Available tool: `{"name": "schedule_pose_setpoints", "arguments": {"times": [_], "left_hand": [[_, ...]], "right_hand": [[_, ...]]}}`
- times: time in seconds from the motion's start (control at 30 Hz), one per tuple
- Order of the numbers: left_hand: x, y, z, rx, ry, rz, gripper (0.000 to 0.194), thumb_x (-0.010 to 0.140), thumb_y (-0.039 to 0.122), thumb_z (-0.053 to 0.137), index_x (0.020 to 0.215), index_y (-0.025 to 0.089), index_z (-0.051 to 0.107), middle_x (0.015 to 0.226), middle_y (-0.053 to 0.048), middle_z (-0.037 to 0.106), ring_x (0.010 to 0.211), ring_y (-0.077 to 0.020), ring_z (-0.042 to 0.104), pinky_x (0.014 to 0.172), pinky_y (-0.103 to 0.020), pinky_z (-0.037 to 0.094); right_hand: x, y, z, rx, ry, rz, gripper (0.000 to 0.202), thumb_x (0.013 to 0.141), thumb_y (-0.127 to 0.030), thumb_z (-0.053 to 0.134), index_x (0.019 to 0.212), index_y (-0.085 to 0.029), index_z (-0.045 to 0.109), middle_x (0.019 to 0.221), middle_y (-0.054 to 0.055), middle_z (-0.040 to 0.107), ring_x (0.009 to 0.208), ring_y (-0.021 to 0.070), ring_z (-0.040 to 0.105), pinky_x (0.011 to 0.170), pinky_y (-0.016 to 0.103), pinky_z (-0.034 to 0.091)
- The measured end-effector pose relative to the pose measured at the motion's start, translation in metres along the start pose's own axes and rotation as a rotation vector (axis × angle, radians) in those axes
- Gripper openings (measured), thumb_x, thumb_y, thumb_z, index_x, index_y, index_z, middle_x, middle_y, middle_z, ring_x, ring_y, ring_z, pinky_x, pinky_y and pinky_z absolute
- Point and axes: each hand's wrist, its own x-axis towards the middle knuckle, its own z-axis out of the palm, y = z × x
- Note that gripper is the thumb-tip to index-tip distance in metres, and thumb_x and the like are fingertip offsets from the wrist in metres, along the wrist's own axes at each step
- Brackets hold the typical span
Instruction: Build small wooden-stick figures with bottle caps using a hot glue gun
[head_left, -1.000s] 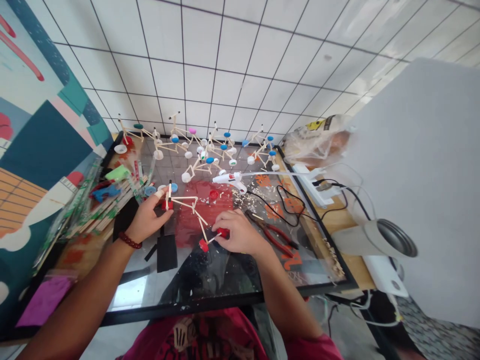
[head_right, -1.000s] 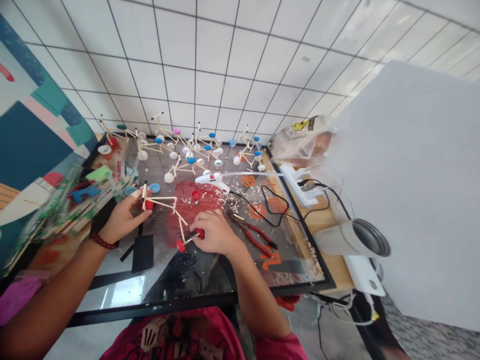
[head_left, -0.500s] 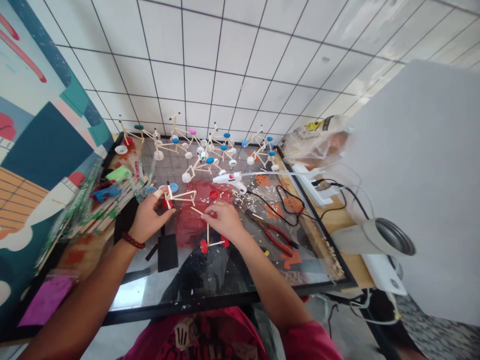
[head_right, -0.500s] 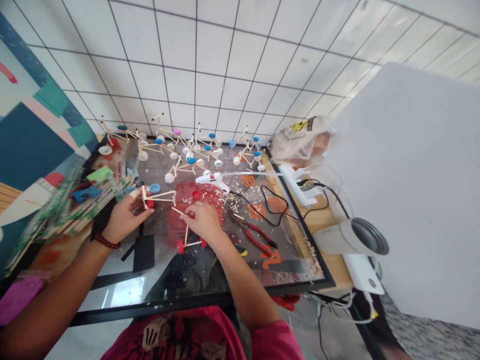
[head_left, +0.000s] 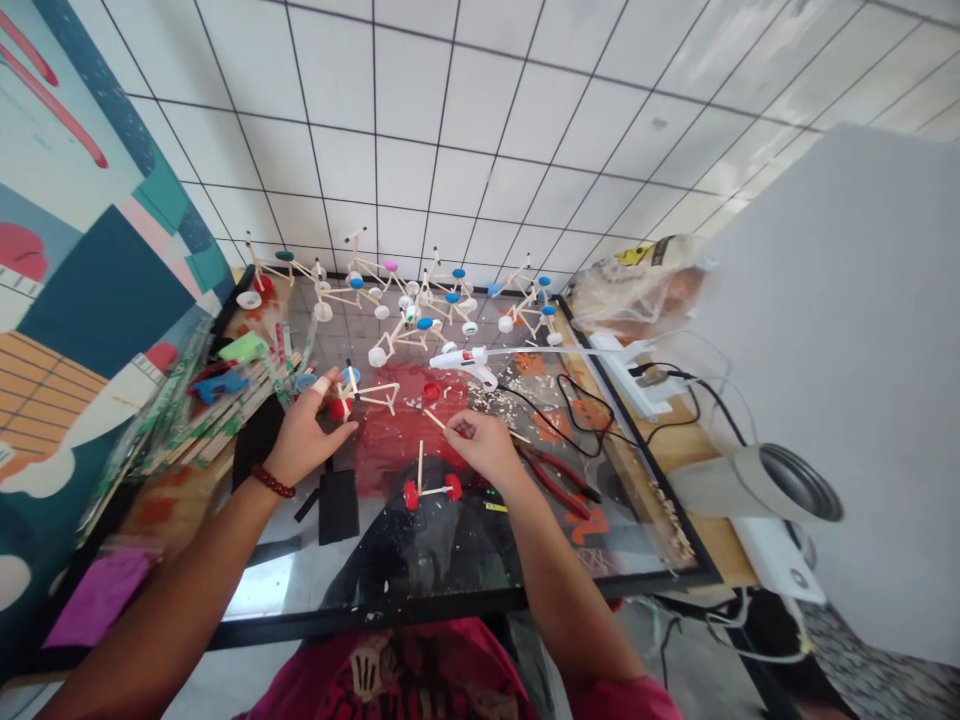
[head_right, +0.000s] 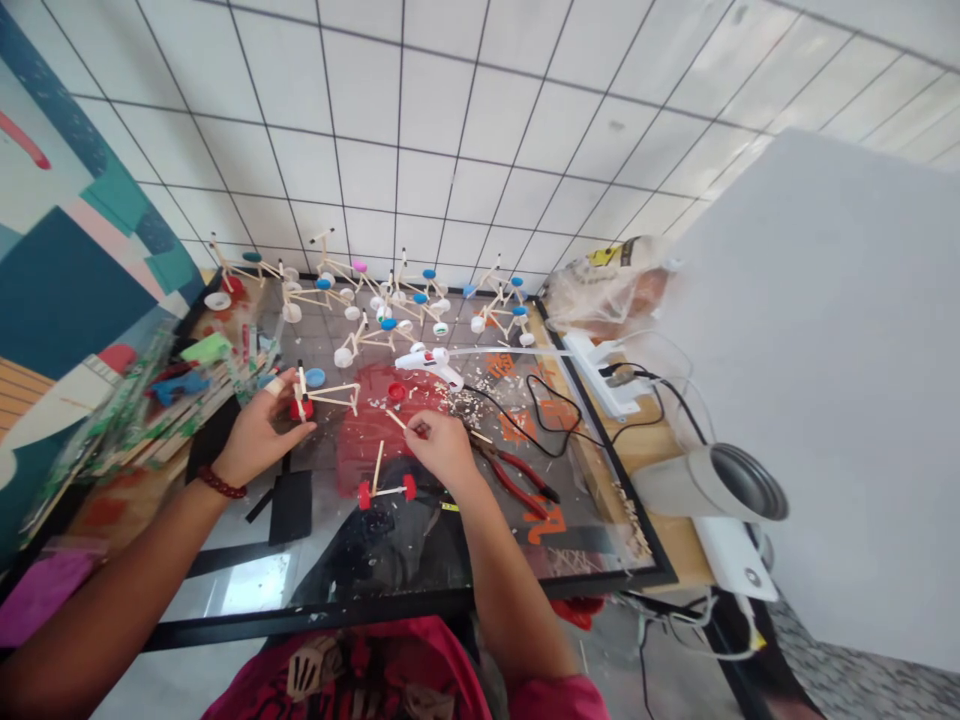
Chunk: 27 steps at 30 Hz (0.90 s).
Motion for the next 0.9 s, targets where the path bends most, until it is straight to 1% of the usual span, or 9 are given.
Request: {"name": "schedule_pose_setpoints", "arguments": {"times": [0.17,0.27,0.33,0.4,0.47,0.57,0.67,0.77,0.9], "left_hand": [[0.006,0.028,-0.016,0.113,0.074,0.019,0.091,0.074,0.035,0.078,0.151,0.022,0.032,0.15,-0.015,0.045,0.136,-0.0341,0.048,0.111,-0.051,0.044],[0.0,0.064,-0.035,0.241,0.16,0.041,0.068,0.079,0.035,0.074,0.141,0.027,0.049,0.144,-0.009,0.051,0.132,-0.0347,0.051,0.113,-0.05,0.043],[-0.014,0.089,-0.04,0.267,0.235,0.086,0.047,0.083,0.032,0.07,0.129,0.03,0.06,0.131,-0.004,0.06,0.123,-0.032,0.058,0.112,-0.048,0.044],[-0.034,0.109,-0.034,0.265,0.199,0.123,0.028,0.086,0.029,0.066,0.114,0.031,0.066,0.111,-0.001,0.068,0.108,-0.0273,0.065,0.104,-0.045,0.05],[-0.053,0.118,-0.015,0.271,0.097,0.163,0.02,0.087,0.029,0.065,0.107,0.031,0.067,0.102,-0.002,0.07,0.095,-0.0242,0.069,0.092,-0.041,0.056],[-0.072,0.116,0.023,0.327,-0.127,0.147,0.038,0.083,0.036,0.071,0.119,0.029,0.062,0.108,-0.007,0.07,0.101,-0.0287,0.067,0.088,-0.042,0.057],[-0.075,0.106,0.049,0.428,-0.209,0.1,0.057,0.074,0.035,0.078,0.127,0.025,0.057,0.111,-0.01,0.069,0.103,-0.0328,0.067,0.084,-0.045,0.057],[-0.068,0.096,0.053,0.401,-0.22,0.091,0.043,0.083,0.024,0.067,0.125,0.024,0.057,0.108,-0.009,0.069,0.101,-0.0293,0.068,0.085,-0.042,0.056],[-0.059,0.088,0.044,0.291,-0.218,0.103,0.025,0.09,0.019,0.054,0.111,0.025,0.064,0.104,-0.007,0.07,0.097,-0.0237,0.069,0.085,-0.036,0.056]], "right_hand": [[-0.002,0.0,-0.002,0.037,0.0,0.026,0.01,0.077,-0.03,0.064,0.079,-0.021,0.069,0.057,-0.004,0.062,0.054,0.0133,0.057,0.055,0.023,0.042],[-0.002,-0.006,-0.009,0.088,-0.071,-0.002,0.017,0.085,-0.035,0.061,0.08,-0.021,0.07,0.061,-0.003,0.065,0.057,0.0136,0.06,0.057,0.023,0.044],[-0.002,-0.009,-0.015,0.073,-0.058,-0.053,0.014,0.088,-0.028,0.059,0.083,-0.02,0.071,0.068,-0.001,0.069,0.063,0.0143,0.062,0.062,0.024,0.046],[-0.002,-0.01,-0.02,0.015,-0.064,-0.155,0.014,0.086,-0.016,0.059,0.087,-0.02,0.073,0.078,0.001,0.071,0.072,0.0152,0.065,0.071,0.026,0.049],[-0.003,-0.01,-0.024,-0.04,-0.137,-0.278,0.024,0.083,-0.006,0.057,0.088,-0.021,0.074,0.088,0.004,0.071,0.081,0.016,0.066,0.078,0.027,0.049],[-0.005,-0.011,-0.025,-0.093,-0.24,-0.385,0.033,0.079,0.002,0.054,0.087,-0.022,0.075,0.089,0.003,0.07,0.085,0.0165,0.065,0.081,0.028,0.05],[-0.007,-0.012,-0.024,-0.118,-0.25,-0.396,0.033,0.077,0.003,0.055,0.087,-0.022,0.075,0.087,0.003,0.071,0.085,0.017,0.065,0.08,0.028,0.05],[-0.008,-0.014,-0.025,-0.093,-0.235,-0.395,0.031,0.079,0.001,0.056,0.088,-0.022,0.075,0.088,0.003,0.07,0.085,0.0167,0.065,0.08,0.028,0.05],[-0.009,-0.02,-0.025,-0.053,-0.249,-0.441,0.027,0.085,-0.004,0.057,0.095,-0.022,0.075,0.092,0.003,0.069,0.087,0.0162,0.064,0.082,0.028,0.05]]}}
